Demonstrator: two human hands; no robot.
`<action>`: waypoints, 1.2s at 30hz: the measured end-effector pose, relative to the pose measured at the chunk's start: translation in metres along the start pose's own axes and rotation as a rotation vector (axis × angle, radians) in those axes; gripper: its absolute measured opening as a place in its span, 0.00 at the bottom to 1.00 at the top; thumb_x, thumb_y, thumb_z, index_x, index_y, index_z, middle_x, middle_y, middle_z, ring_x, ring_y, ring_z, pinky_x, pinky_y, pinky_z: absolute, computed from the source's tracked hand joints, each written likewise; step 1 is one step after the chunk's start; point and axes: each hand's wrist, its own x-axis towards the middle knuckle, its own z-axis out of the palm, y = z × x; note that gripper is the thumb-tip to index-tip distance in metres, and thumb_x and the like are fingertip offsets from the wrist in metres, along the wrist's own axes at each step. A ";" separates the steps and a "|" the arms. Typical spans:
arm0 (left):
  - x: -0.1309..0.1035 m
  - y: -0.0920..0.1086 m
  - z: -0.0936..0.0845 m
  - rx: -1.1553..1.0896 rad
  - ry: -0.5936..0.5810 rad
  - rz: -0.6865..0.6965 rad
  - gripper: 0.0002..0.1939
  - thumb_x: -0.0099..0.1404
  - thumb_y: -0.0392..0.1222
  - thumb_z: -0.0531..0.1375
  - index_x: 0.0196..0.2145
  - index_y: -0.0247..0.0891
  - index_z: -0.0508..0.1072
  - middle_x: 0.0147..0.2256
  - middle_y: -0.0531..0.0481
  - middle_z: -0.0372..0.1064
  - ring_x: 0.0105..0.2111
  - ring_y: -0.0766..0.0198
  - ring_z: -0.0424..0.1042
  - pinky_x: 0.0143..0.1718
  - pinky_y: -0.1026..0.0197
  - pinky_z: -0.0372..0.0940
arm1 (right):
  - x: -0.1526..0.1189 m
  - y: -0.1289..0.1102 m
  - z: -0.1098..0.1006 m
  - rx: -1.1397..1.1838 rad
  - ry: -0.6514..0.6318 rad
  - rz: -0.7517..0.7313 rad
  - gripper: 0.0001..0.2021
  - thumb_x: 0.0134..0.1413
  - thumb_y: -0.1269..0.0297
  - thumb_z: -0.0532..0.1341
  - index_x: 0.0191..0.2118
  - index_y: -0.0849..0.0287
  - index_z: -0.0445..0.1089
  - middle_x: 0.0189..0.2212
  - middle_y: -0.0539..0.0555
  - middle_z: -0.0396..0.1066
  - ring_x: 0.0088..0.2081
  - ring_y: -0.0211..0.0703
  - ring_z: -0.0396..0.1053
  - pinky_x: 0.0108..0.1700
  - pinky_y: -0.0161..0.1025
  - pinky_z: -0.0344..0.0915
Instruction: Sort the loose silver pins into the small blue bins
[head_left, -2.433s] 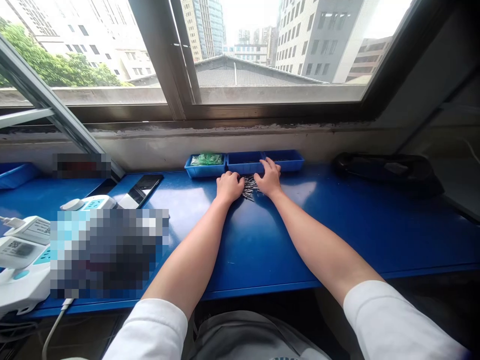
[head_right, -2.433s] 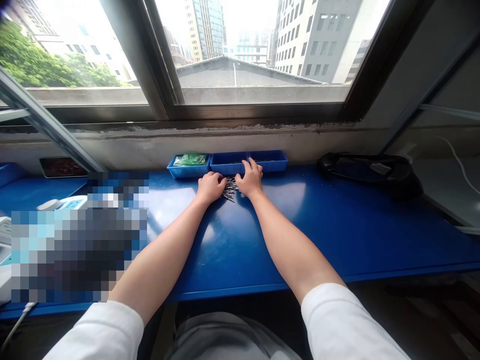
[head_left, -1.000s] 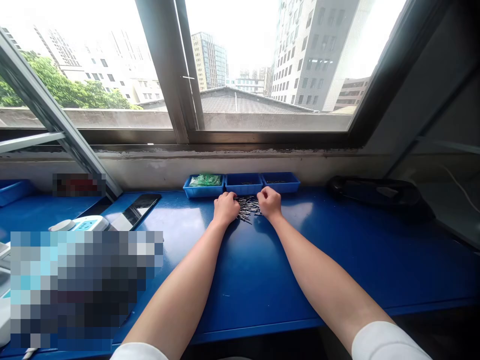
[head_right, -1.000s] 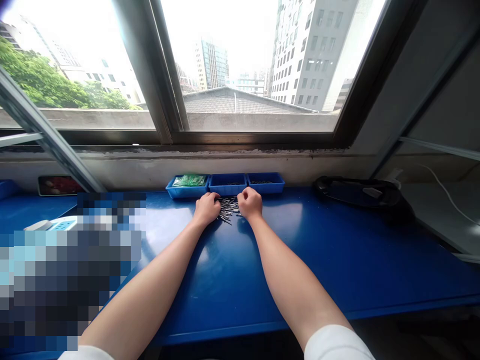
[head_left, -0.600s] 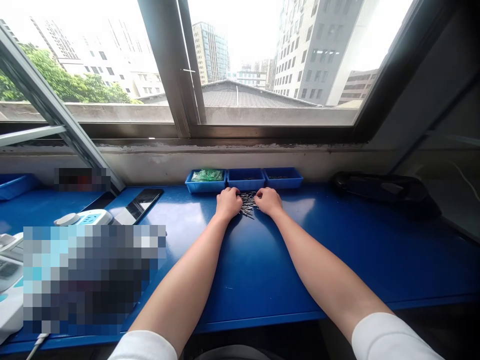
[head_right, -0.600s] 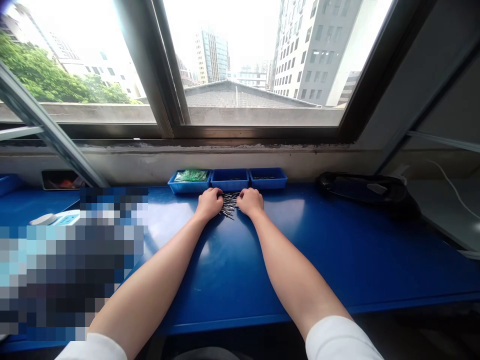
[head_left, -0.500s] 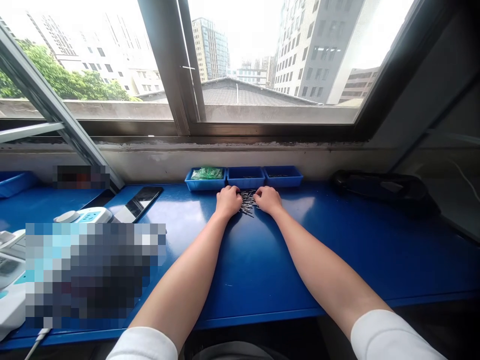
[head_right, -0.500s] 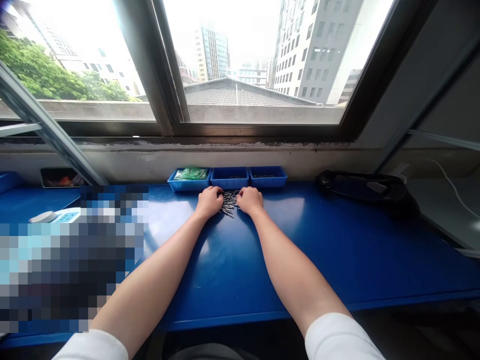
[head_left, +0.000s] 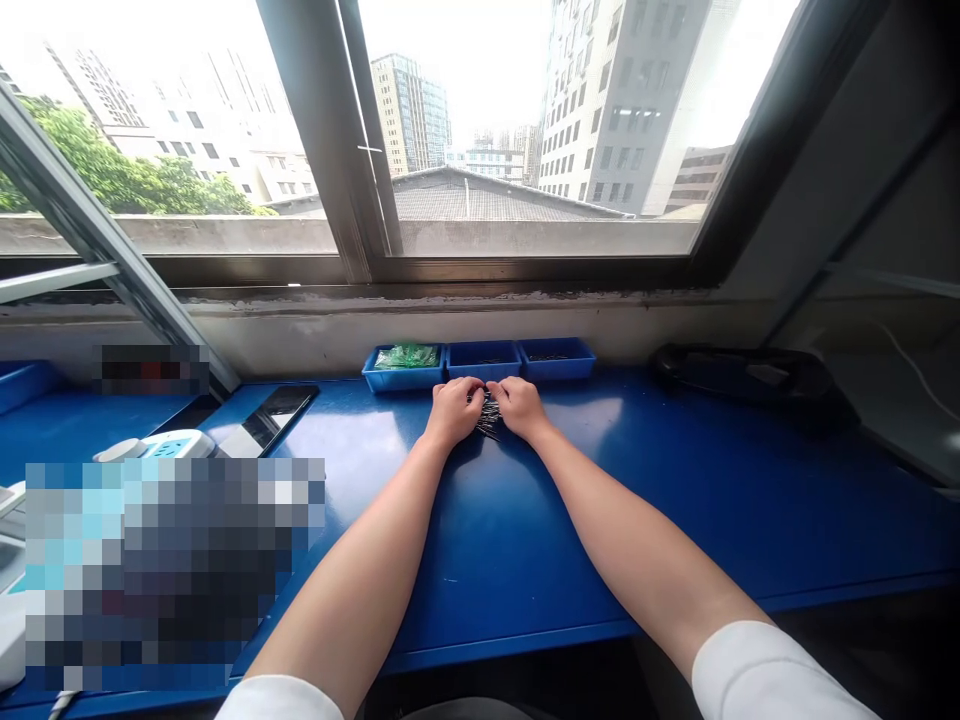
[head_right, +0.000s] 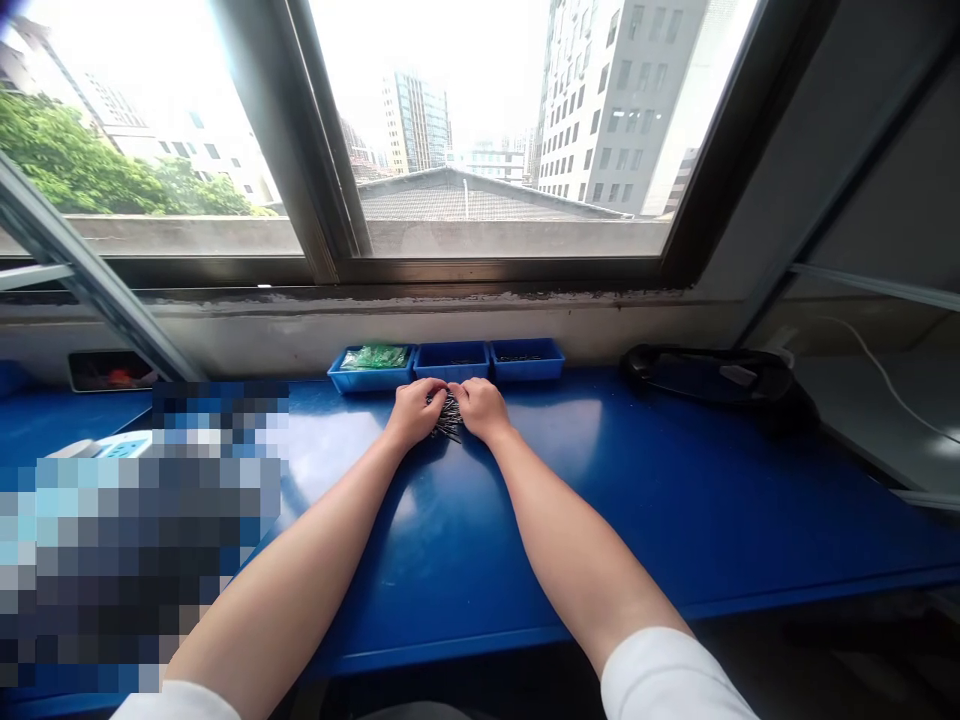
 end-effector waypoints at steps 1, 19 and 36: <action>-0.001 0.001 0.000 -0.017 -0.011 0.018 0.11 0.64 0.41 0.52 0.38 0.41 0.74 0.38 0.51 0.74 0.41 0.62 0.71 0.49 0.58 0.59 | 0.001 0.002 0.000 0.049 0.019 0.050 0.23 0.62 0.51 0.48 0.22 0.57 0.68 0.25 0.53 0.70 0.31 0.40 0.67 0.36 0.36 0.59; 0.003 -0.006 0.000 -0.074 0.008 -0.098 0.16 0.66 0.44 0.47 0.26 0.38 0.69 0.28 0.52 0.72 0.31 0.65 0.68 0.34 0.64 0.60 | -0.005 -0.009 -0.004 -0.093 -0.117 -0.056 0.18 0.62 0.58 0.49 0.24 0.56 0.68 0.26 0.53 0.72 0.34 0.43 0.64 0.38 0.38 0.59; 0.003 -0.004 0.001 -0.053 0.078 -0.087 0.15 0.67 0.47 0.49 0.37 0.39 0.73 0.39 0.49 0.73 0.41 0.61 0.70 0.44 0.60 0.60 | 0.011 0.015 -0.029 0.620 0.268 0.257 0.21 0.55 0.52 0.48 0.31 0.61 0.74 0.31 0.56 0.75 0.38 0.45 0.71 0.41 0.41 0.64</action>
